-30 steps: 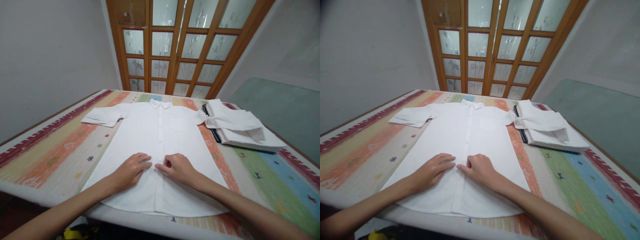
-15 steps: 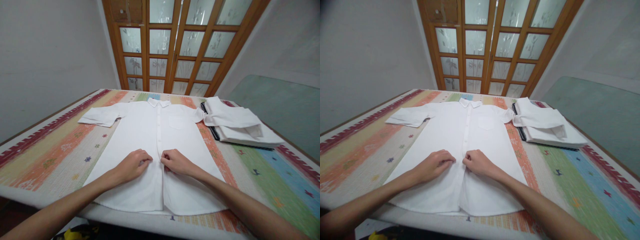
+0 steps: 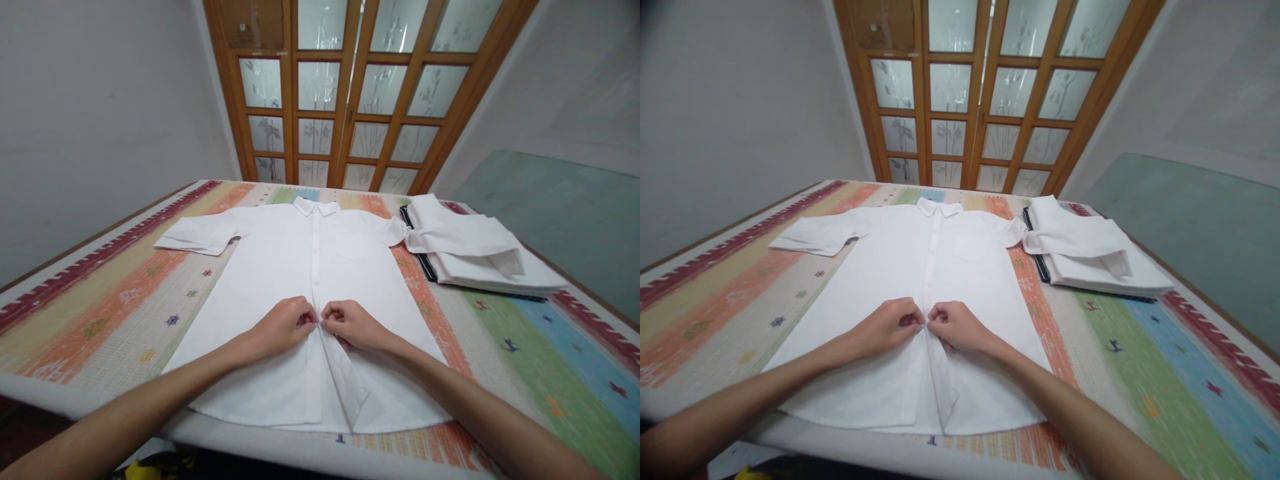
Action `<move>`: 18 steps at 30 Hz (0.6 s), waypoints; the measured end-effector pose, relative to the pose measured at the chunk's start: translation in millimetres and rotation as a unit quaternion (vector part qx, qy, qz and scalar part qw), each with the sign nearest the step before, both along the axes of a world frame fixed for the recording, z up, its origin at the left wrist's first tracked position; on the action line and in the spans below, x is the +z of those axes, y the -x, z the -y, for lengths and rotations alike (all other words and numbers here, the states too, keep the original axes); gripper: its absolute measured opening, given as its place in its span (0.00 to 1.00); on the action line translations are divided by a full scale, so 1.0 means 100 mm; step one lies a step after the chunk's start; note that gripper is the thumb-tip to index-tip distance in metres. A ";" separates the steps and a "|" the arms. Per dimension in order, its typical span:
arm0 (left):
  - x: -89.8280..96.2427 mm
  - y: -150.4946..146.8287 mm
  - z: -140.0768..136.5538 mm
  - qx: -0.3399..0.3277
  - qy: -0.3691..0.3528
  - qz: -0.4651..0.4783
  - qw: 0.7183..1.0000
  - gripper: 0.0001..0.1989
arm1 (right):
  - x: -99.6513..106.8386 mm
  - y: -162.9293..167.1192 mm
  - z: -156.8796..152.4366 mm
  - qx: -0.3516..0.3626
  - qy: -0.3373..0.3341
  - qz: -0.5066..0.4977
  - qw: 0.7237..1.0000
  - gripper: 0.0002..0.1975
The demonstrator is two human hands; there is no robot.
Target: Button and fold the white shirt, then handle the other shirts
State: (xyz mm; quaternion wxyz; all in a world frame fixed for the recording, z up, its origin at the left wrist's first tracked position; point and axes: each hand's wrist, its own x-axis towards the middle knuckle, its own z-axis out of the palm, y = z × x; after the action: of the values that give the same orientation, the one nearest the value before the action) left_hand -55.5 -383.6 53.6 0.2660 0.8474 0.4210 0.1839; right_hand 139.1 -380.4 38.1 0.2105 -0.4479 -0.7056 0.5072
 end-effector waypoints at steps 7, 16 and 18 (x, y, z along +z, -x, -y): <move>0.07 -0.01 0.01 0.054 0.136 0.043 0.988 0.07 | 0.00 0.02 0.04 0.003 -0.098 0.017 0.995 0.05; 0.05 -0.08 0.05 0.141 0.275 0.096 0.946 0.08 | 0.01 0.02 0.05 -0.003 -0.112 0.028 0.993 0.14; 0.02 -0.08 0.05 0.147 0.289 0.117 0.939 0.08 | -0.01 0.01 0.04 0.001 -0.080 0.015 0.997 0.12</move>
State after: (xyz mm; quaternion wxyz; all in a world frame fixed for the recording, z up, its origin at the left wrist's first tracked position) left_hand -47.5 -388.2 56.1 0.5169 0.6349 0.5421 0.1894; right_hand 138.0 -384.1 37.2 0.2345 -0.4362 -0.7474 0.4429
